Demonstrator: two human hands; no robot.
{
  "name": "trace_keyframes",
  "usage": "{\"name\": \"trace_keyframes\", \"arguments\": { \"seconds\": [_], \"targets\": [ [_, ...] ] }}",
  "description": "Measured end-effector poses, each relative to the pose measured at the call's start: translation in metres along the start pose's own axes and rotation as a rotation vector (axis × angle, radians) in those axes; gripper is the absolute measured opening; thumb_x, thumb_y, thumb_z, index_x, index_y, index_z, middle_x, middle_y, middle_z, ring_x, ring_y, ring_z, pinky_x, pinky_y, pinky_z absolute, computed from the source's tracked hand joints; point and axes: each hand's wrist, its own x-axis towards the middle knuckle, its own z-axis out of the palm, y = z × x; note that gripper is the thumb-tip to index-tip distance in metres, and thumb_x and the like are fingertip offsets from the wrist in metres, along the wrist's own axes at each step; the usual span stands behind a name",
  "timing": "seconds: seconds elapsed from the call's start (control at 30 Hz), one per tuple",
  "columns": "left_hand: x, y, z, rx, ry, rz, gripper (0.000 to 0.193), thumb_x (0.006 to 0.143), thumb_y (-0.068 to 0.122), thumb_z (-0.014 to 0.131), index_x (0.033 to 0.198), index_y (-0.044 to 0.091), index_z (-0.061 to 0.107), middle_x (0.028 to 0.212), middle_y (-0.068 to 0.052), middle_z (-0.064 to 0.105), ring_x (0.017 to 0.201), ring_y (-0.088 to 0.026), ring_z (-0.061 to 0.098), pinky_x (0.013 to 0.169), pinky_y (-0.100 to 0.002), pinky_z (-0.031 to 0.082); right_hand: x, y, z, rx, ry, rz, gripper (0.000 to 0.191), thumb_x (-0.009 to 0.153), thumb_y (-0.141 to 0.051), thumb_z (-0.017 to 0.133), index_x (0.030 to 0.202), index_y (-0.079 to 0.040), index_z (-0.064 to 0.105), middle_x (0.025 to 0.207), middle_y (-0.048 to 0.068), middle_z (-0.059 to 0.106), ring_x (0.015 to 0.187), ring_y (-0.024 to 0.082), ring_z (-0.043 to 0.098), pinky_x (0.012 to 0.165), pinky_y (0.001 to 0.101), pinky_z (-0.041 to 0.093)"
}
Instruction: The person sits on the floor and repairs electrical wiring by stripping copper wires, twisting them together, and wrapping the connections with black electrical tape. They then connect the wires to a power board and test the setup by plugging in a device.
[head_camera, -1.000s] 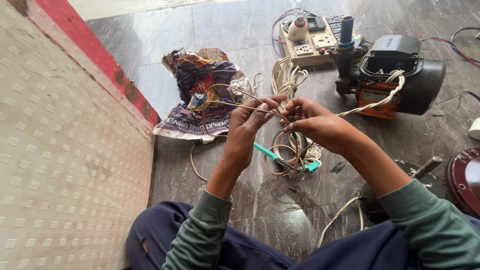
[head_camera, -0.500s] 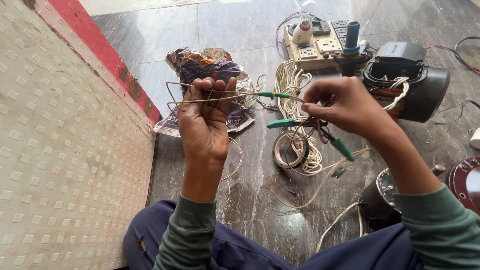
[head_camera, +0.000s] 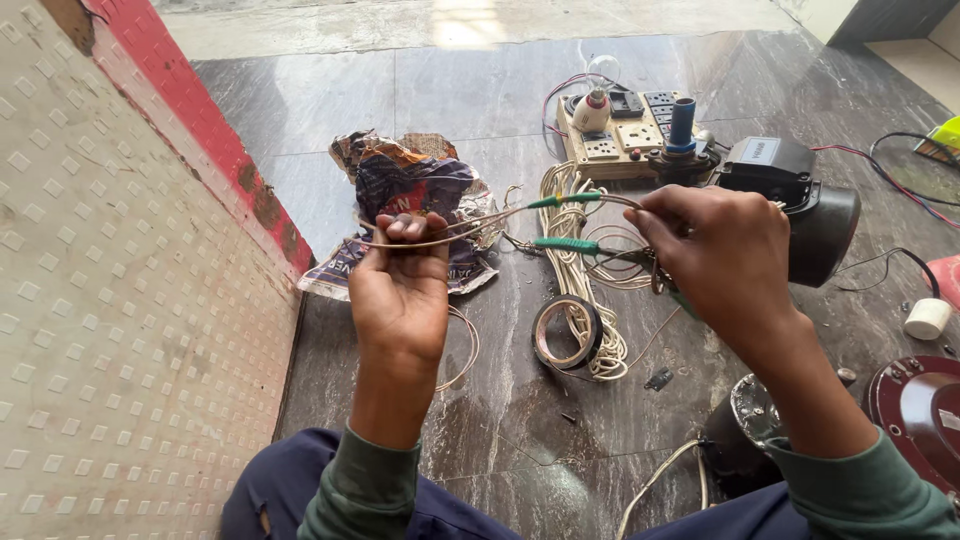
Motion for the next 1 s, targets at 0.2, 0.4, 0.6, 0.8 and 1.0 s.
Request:
{"name": "trace_keyframes", "arguments": {
  "seconds": [0.2,0.4,0.6,0.8,1.0],
  "targets": [
    [-0.020,-0.054,0.003,0.389,0.263,-0.248,0.035,0.101,0.006,0.042,0.133,-0.008,0.042,0.125,-0.025,0.064,0.125,-0.035,0.062,0.111,-0.048,0.044,-0.003,-0.009,0.008,0.032,0.094,-0.069,0.016,0.099,-0.024,0.078,0.098,-0.007,0.079,0.082,0.009,0.073,0.069,0.023,0.068,0.064,0.0379,0.048],
    [-0.040,-0.089,-0.002,0.725,0.015,-0.457,0.034,0.109,0.018,0.056,0.134,-0.004,0.050,0.125,-0.014,0.063,0.115,-0.022,0.060,0.097,-0.040,0.053,-0.006,-0.013,0.005,0.104,0.068,-0.300,0.015,0.095,-0.021,0.078,0.096,-0.006,0.077,0.083,0.008,0.073,0.072,0.023,0.068,0.065,0.0371,0.050],
    [-0.025,-0.074,-0.019,0.611,-0.084,-0.170,0.032,0.105,0.015,0.064,0.134,0.001,0.068,0.112,-0.008,0.070,0.101,-0.015,0.065,0.089,-0.032,0.053,-0.015,-0.024,0.034,0.107,0.074,-0.392,0.015,0.093,-0.020,0.077,0.092,-0.006,0.074,0.080,0.007,0.072,0.072,0.025,0.070,0.063,0.0381,0.051],
    [-0.001,-0.076,-0.057,0.497,0.092,-0.032,0.025,0.098,0.013,0.068,0.118,-0.002,0.071,0.109,-0.010,0.075,0.100,-0.019,0.070,0.094,-0.032,0.058,-0.017,-0.010,0.075,0.197,0.042,-0.296,0.014,0.094,-0.022,0.077,0.093,-0.008,0.076,0.081,0.006,0.074,0.067,0.022,0.071,0.058,0.0365,0.051],
    [0.012,-0.077,-0.086,0.472,0.208,0.040,0.022,0.094,0.009,0.071,0.114,-0.001,0.073,0.109,-0.013,0.075,0.102,-0.022,0.073,0.096,-0.034,0.060,-0.025,0.016,0.104,0.195,-0.032,-0.079,0.012,0.096,-0.021,0.076,0.092,-0.010,0.077,0.083,0.007,0.076,0.061,0.020,0.071,0.055,0.0338,0.051]
  ]
}}
